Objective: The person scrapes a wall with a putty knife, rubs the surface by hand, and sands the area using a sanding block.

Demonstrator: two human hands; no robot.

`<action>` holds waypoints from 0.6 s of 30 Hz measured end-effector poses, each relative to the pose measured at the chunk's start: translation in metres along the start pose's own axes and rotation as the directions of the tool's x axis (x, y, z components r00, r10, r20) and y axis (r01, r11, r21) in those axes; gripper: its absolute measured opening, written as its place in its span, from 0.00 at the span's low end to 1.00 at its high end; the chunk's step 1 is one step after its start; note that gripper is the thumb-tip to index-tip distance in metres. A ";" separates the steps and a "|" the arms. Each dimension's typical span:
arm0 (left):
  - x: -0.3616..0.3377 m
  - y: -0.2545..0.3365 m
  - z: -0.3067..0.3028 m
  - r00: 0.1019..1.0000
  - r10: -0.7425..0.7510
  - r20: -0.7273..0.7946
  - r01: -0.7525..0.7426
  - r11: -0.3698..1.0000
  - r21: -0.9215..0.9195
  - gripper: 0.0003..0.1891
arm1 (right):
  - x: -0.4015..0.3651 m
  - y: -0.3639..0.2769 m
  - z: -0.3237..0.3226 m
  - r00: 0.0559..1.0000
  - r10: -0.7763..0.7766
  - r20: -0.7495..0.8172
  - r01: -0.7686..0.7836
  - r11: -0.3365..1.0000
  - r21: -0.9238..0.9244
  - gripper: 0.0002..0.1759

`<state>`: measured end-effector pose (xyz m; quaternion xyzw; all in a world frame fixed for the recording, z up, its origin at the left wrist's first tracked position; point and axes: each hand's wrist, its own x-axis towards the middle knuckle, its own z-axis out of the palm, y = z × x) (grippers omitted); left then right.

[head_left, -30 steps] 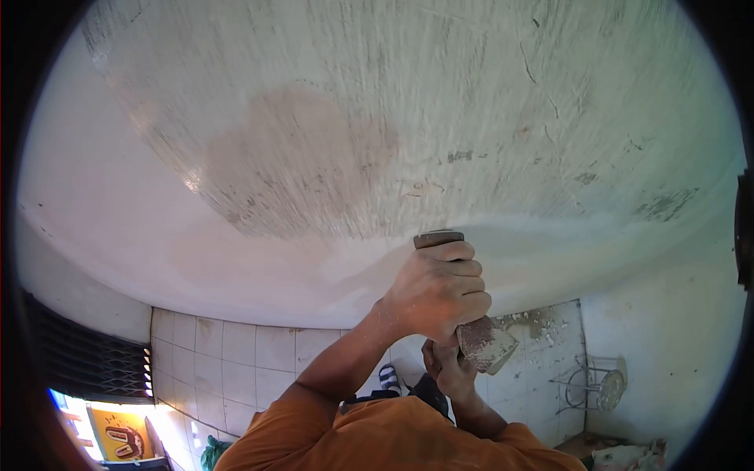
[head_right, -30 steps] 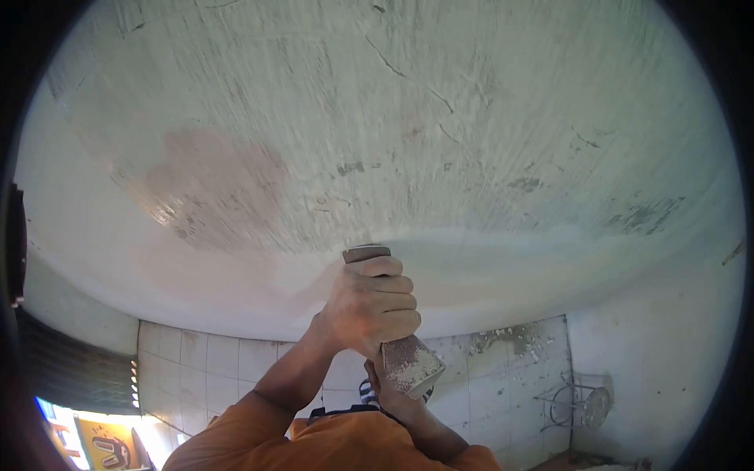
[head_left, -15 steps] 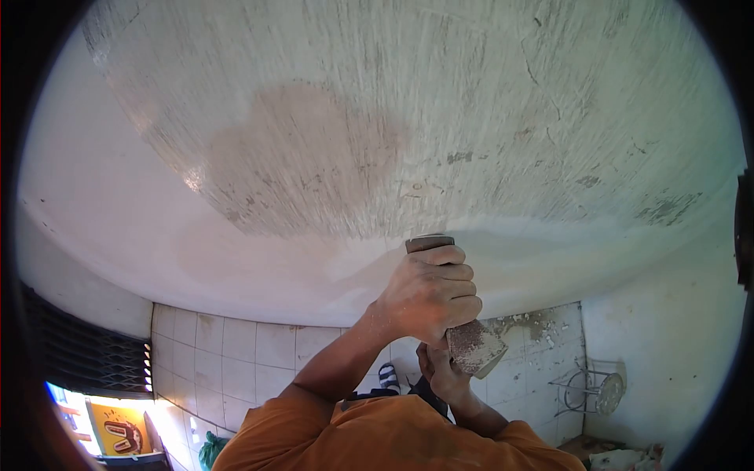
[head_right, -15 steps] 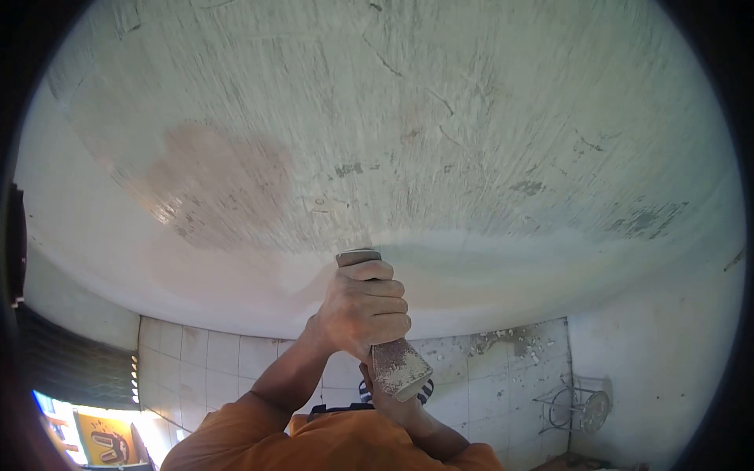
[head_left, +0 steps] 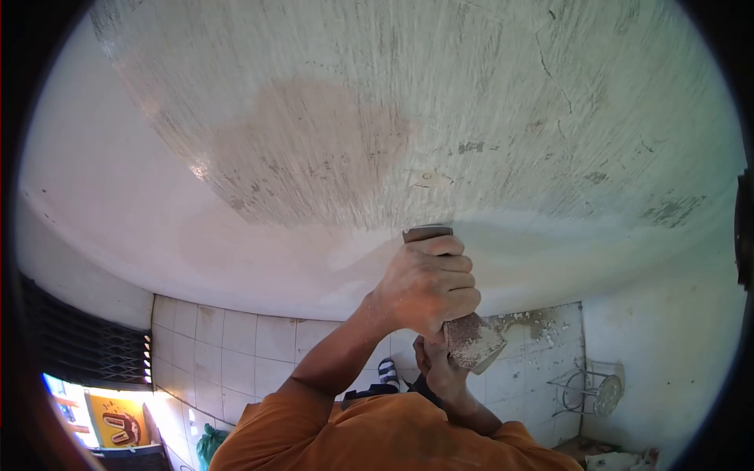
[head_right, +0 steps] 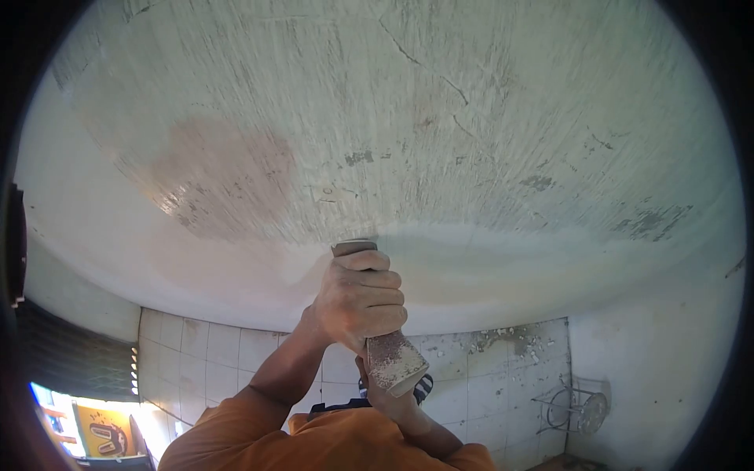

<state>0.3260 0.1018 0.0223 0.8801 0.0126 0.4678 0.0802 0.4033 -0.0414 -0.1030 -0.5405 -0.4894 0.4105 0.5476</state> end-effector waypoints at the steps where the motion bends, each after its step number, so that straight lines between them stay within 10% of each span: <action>1: 0.006 -0.001 -0.002 1.000 0.024 0.011 -0.025 1.000 0.017 0.14 | 0.001 -0.005 0.000 1.000 -0.013 -0.016 0.013 1.000 -0.008 0.14; 5: 0.011 0.004 0.000 0.999 0.037 0.011 -0.037 0.999 0.003 0.14 | -0.002 -0.009 -0.004 0.990 -0.141 -0.031 0.138 0.986 -0.097 0.13; 8: 0.024 0.001 -0.002 0.997 0.075 0.022 -0.075 0.997 -0.002 0.15 | 0.011 -0.050 0.003 0.995 -0.017 -0.102 0.049 0.946 0.320 0.14; 14: 0.026 0.003 0.012 0.996 0.061 -0.066 -0.063 0.998 -0.025 0.14 | 0.002 -0.054 -0.004 0.972 0.206 -0.114 -0.133 0.880 0.455 0.13; 18: 0.048 -0.001 0.007 0.995 0.104 -0.010 -0.103 0.994 0.047 0.14 | 0.018 -0.076 -0.010 0.969 0.056 -0.241 0.054 0.903 0.426 0.14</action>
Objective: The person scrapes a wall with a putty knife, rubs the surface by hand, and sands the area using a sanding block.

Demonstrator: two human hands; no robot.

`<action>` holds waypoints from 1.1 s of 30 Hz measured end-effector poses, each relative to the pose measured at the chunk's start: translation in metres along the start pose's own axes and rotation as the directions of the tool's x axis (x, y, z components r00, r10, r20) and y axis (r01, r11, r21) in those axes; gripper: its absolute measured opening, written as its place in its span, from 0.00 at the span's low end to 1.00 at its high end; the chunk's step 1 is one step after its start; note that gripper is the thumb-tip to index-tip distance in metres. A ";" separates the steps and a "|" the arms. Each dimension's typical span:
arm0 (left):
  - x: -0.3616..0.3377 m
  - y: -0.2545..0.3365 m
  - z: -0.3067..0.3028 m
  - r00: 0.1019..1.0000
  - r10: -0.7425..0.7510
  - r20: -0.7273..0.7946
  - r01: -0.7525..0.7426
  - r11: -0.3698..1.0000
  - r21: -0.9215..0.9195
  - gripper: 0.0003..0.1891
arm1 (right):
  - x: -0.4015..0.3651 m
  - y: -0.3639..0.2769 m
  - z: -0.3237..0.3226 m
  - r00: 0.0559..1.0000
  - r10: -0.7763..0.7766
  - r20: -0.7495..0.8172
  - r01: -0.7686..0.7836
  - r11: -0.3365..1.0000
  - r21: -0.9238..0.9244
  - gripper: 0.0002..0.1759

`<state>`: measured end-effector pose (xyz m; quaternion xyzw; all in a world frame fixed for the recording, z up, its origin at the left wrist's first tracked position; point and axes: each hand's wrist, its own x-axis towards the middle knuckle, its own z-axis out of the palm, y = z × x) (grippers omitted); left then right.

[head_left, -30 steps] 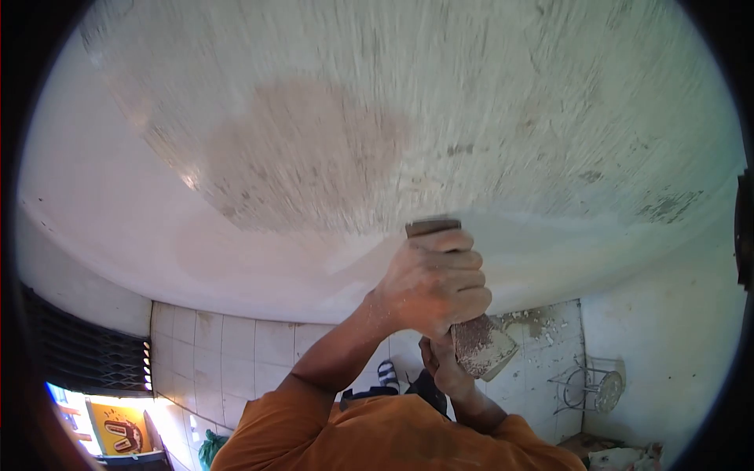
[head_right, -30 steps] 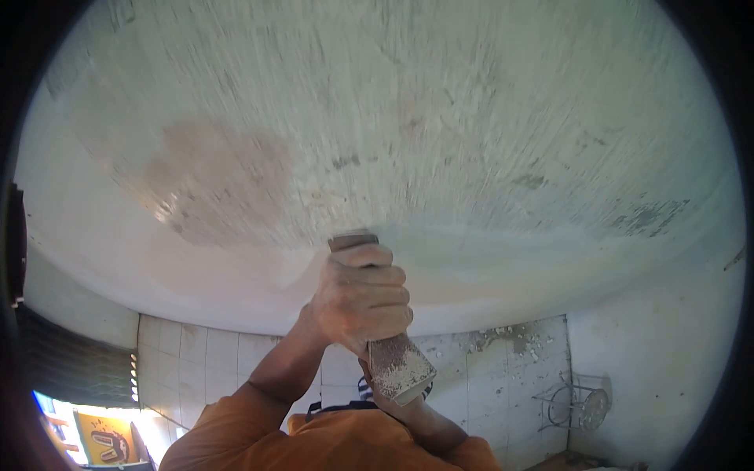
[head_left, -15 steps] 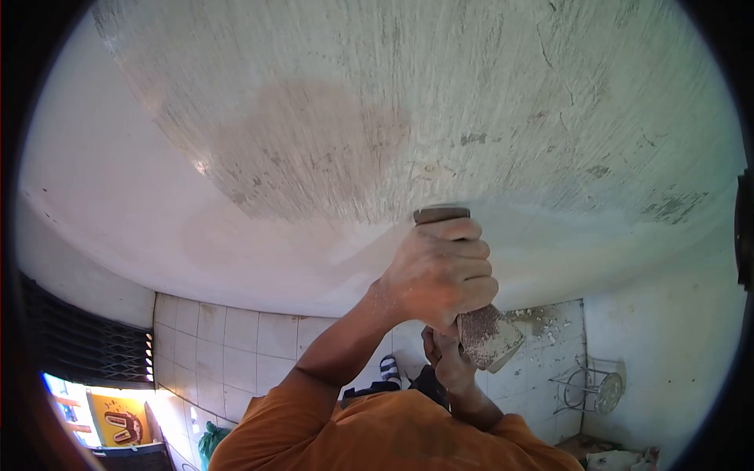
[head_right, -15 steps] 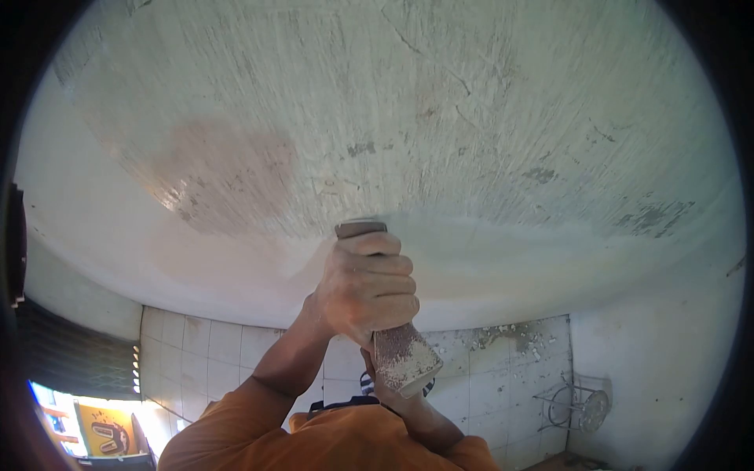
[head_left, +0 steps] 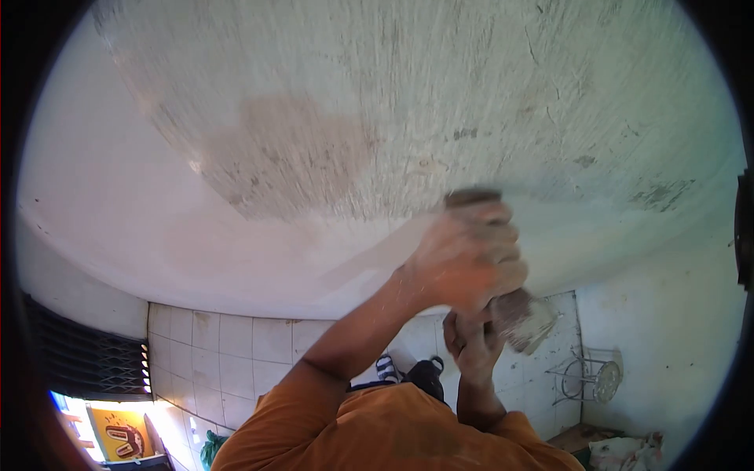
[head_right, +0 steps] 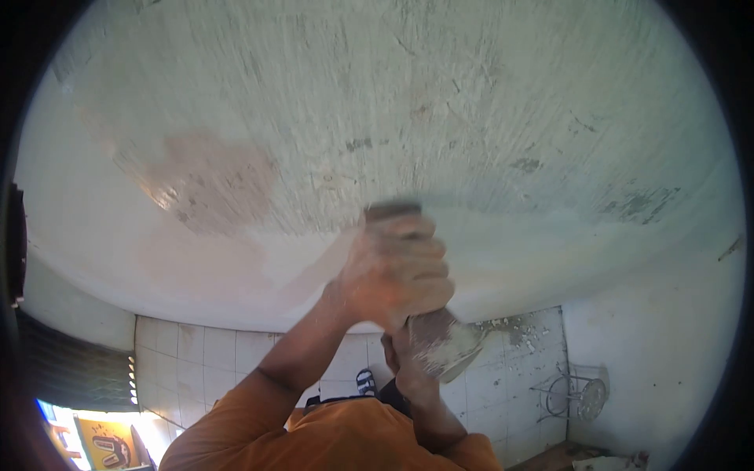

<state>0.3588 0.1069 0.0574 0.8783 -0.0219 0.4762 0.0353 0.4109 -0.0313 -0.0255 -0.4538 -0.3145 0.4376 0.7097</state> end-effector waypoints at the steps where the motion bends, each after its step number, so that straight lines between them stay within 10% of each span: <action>1: 0.005 0.000 -0.003 0.998 0.017 0.055 -0.017 1.000 0.007 0.14 | 0.004 0.002 0.001 0.999 -0.051 0.012 0.051 0.999 0.009 0.15; 9: -0.133 0.013 0.052 0.915 -0.289 0.283 0.284 0.957 0.061 0.12 | -0.026 0.087 -0.030 0.965 0.201 0.167 -0.194 0.979 -0.056 0.13; 13: -0.300 0.074 0.138 0.532 -0.733 0.424 0.796 0.604 0.045 0.11 | -0.073 0.141 -0.083 0.701 0.709 0.081 -0.707 0.705 -0.046 0.11; 16: -0.340 0.151 0.142 0.119 -0.830 0.546 0.966 0.224 0.131 0.13 | -0.118 0.200 -0.135 0.619 0.746 0.245 -0.727 0.662 -0.180 0.13; 18: -0.352 0.190 0.135 0.109 -0.812 0.573 0.939 0.274 0.209 0.12 | -0.144 0.172 -0.134 0.299 0.927 0.226 -0.954 0.283 0.101 0.16; 20: -0.356 0.222 0.126 0.325 -0.868 0.375 0.922 0.379 0.079 0.08 | -0.157 0.171 -0.143 0.306 0.908 0.287 -0.952 0.293 0.088 0.15; 26: -0.349 0.246 0.099 0.455 -0.889 0.047 0.889 0.450 -0.082 0.04 | -0.195 0.169 -0.135 0.509 0.837 0.203 -0.861 0.497 0.110 0.22; 28: -0.321 0.251 0.071 0.098 -0.992 -0.074 0.995 0.095 0.037 0.04 | -0.202 0.160 -0.130 0.615 0.766 0.187 -0.788 0.586 0.189 0.22; 30: -0.305 0.245 0.055 -0.110 -0.961 -0.253 0.950 -0.027 -0.310 0.12 | -0.201 0.143 -0.126 0.711 0.670 0.214 -0.703 0.665 0.253 0.21; 33: -0.265 0.239 0.021 -0.242 -0.963 -0.116 0.904 -0.181 -0.387 0.14 | -0.191 0.120 -0.121 0.761 0.587 0.275 -0.643 0.740 0.199 0.28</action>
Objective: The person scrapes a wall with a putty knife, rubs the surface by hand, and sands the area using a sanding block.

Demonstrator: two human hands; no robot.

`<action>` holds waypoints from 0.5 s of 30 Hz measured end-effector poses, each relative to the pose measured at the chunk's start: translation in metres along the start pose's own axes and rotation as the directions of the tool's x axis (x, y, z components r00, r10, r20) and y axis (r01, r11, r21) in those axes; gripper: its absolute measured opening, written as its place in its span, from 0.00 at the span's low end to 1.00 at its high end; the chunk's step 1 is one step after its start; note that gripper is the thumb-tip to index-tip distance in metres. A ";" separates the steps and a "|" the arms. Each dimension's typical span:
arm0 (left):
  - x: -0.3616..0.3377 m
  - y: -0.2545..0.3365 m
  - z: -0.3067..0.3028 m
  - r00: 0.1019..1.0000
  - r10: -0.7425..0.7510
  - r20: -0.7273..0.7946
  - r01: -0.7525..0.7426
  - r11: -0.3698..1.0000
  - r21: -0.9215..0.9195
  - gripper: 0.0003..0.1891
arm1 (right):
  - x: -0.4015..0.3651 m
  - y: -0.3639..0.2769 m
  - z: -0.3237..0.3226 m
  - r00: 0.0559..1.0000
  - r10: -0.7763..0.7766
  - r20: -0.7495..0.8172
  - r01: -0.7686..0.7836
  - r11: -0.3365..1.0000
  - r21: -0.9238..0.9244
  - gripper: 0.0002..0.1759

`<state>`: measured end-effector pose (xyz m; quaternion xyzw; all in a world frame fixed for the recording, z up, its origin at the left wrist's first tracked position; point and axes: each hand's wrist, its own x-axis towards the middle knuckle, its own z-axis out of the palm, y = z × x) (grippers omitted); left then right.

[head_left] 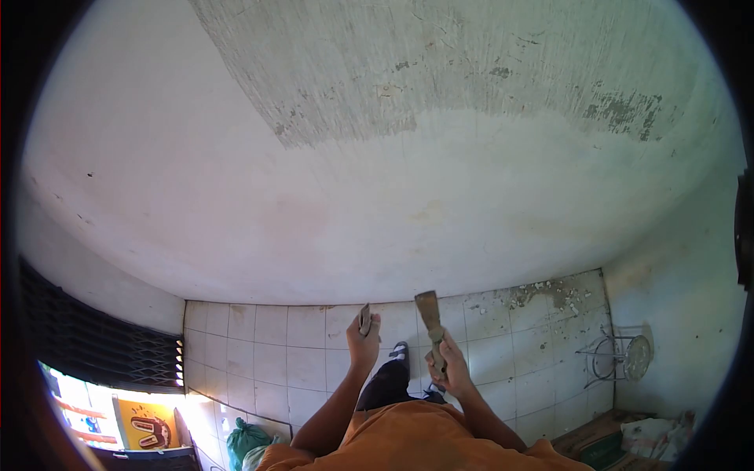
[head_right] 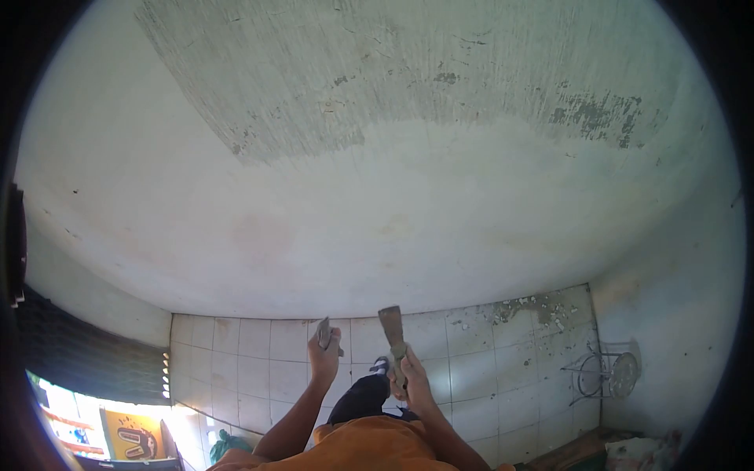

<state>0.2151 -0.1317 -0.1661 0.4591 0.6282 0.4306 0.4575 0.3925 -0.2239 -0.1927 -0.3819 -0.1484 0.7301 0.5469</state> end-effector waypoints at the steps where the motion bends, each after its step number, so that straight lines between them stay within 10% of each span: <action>1: 0.002 0.009 -0.002 0.997 -0.043 0.059 0.048 0.994 -0.097 0.14 | -0.001 -0.008 0.007 0.999 -0.026 0.018 0.026 1.000 -0.005 0.28; 5: 0.025 0.013 -0.012 0.844 -0.174 0.507 0.396 0.840 -0.370 0.16 | -0.001 -0.046 0.041 0.971 -0.238 0.005 0.238 0.971 0.018 0.33; 15: 0.087 0.125 0.006 0.650 0.163 0.742 0.081 0.956 -0.281 0.25 | 0.025 -0.094 0.108 0.817 -0.568 0.102 0.574 0.818 -0.043 0.36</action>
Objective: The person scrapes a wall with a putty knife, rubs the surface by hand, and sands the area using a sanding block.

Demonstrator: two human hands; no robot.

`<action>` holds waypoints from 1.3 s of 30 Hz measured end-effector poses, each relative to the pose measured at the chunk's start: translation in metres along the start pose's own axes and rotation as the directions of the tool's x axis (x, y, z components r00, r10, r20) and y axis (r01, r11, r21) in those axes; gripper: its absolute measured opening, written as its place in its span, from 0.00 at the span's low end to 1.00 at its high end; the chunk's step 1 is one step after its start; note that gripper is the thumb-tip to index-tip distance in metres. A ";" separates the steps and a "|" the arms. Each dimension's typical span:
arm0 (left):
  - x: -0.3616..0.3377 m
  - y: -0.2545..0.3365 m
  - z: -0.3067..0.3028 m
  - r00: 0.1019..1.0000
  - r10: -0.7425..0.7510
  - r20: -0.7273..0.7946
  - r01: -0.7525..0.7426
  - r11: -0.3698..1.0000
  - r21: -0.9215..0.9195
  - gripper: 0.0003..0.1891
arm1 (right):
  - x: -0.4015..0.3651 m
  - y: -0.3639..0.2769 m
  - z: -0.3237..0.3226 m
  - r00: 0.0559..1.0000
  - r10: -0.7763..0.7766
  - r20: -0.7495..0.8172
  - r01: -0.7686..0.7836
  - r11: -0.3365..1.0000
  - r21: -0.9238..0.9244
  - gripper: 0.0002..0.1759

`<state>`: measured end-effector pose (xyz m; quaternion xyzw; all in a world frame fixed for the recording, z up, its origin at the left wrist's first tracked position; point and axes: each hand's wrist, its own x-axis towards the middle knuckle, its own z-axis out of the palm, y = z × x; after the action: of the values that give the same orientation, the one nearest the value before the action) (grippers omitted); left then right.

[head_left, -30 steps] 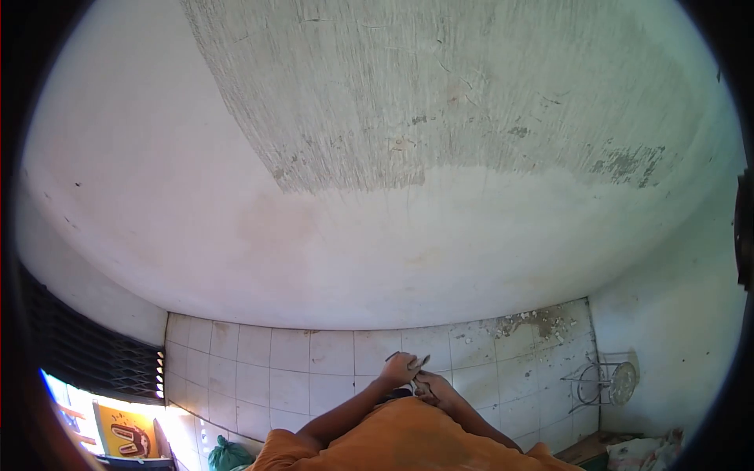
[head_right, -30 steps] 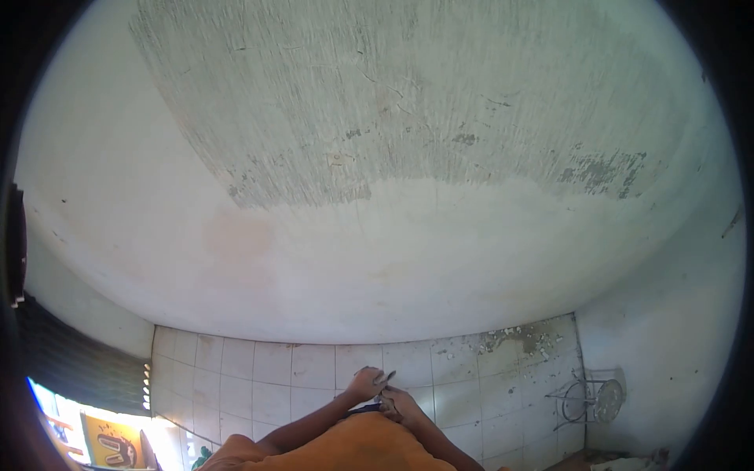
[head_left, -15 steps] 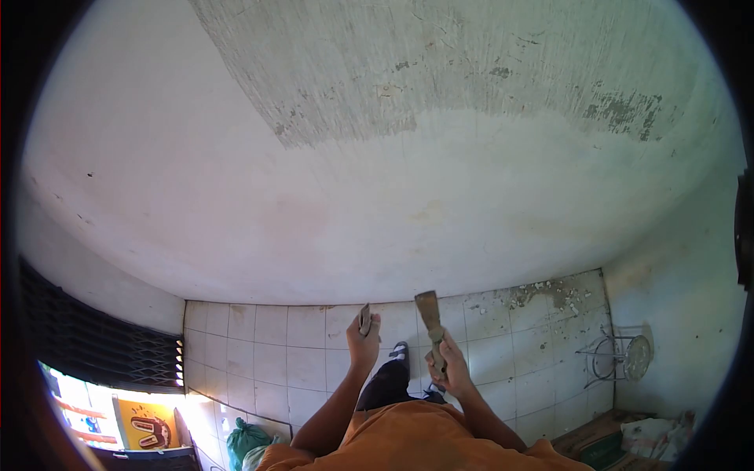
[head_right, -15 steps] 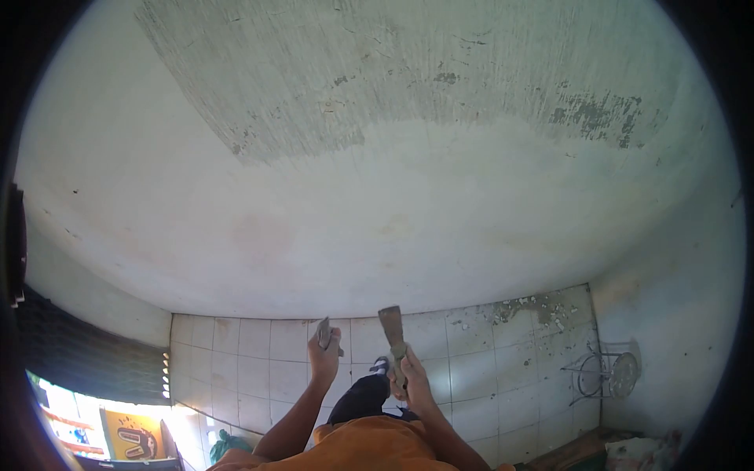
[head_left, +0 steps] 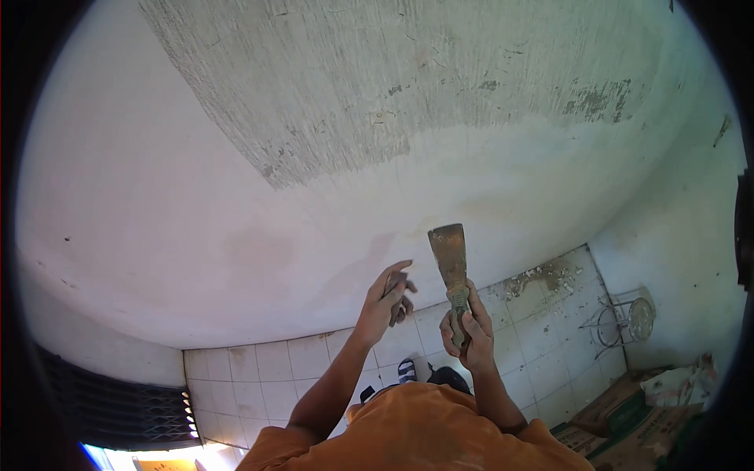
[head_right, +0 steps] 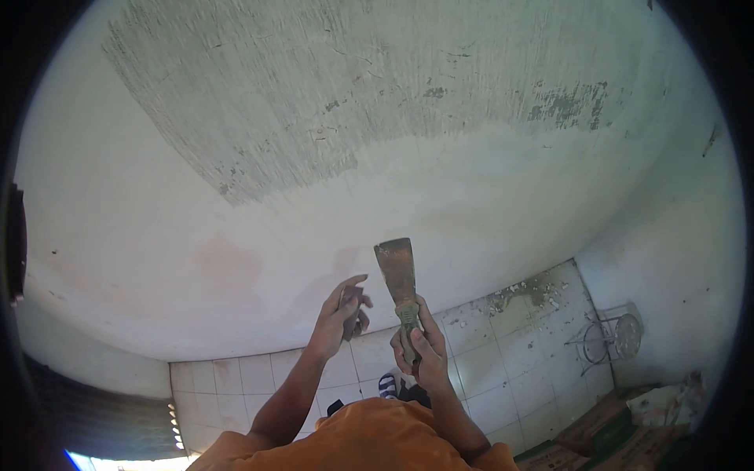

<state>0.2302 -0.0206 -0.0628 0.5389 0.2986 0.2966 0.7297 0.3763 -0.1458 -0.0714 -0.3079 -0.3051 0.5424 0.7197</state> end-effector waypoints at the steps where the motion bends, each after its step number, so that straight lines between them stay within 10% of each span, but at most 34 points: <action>1: 0.010 0.008 0.000 0.997 0.015 0.076 -0.014 1.000 -0.020 0.27 | 0.004 -0.001 0.005 1.000 -0.025 0.007 0.025 0.999 -0.032 0.37; 5: 0.054 0.023 0.012 0.953 0.107 0.284 -0.082 0.992 -0.098 0.47 | 0.022 -0.001 0.018 0.996 -0.080 -0.037 0.077 0.994 -0.076 0.39; 18: 0.146 0.062 0.061 0.912 0.410 0.015 -0.400 0.896 -0.190 0.25 | 0.106 -0.020 -0.003 0.980 -0.181 0.078 0.197 0.913 -0.357 0.35; 39: 0.149 0.075 0.073 0.958 0.288 0.001 -0.254 0.847 -0.467 0.22 | 0.123 -0.019 -0.025 0.978 -0.173 0.118 0.203 0.923 -0.327 0.22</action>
<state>0.3733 0.0660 0.0095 0.3968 0.1145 0.4397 0.7976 0.4341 -0.0340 -0.0594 -0.3719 -0.4527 0.4232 0.6911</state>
